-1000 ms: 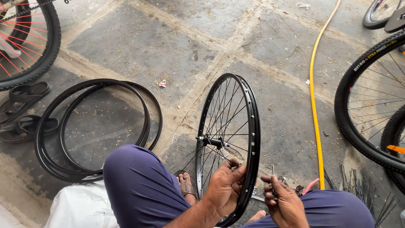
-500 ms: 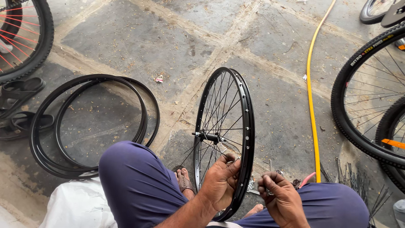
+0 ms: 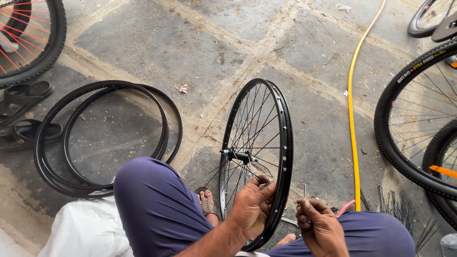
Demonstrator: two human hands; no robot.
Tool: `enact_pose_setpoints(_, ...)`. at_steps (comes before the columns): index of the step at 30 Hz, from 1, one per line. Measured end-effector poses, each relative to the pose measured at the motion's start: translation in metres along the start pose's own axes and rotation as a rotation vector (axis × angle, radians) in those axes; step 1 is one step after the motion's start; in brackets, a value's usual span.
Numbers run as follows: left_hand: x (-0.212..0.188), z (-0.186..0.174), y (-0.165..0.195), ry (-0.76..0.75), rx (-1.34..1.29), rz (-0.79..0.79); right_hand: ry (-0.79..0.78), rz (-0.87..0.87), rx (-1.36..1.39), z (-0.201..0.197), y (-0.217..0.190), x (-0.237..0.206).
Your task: The person threads bicycle spokes through the rim holes and secures them with nipples. They rotate the wheel to access different sections and continue lacing the spokes around the rim.
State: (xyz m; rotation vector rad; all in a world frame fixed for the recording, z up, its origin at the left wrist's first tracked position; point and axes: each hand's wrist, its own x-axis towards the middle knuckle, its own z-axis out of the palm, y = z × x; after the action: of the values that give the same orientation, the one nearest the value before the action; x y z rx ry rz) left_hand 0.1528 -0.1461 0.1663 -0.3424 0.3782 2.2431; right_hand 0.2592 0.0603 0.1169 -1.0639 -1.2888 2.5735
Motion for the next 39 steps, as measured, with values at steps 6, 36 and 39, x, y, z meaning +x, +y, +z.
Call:
enact_pose_setpoints(6,0.001,0.002,0.002,0.005,-0.017,-0.012,0.027,0.023,-0.069,0.026,-0.030,-0.021)
enact_pose_setpoints(36,0.001,-0.011,0.013,0.107,0.558,0.029,-0.224,-0.131,-0.633,0.097,-0.080,0.004)
enact_pose_setpoints(39,-0.007,-0.009,0.038,0.096,1.307,0.829,-0.233,-0.126,-0.626,0.094,-0.076,0.017)
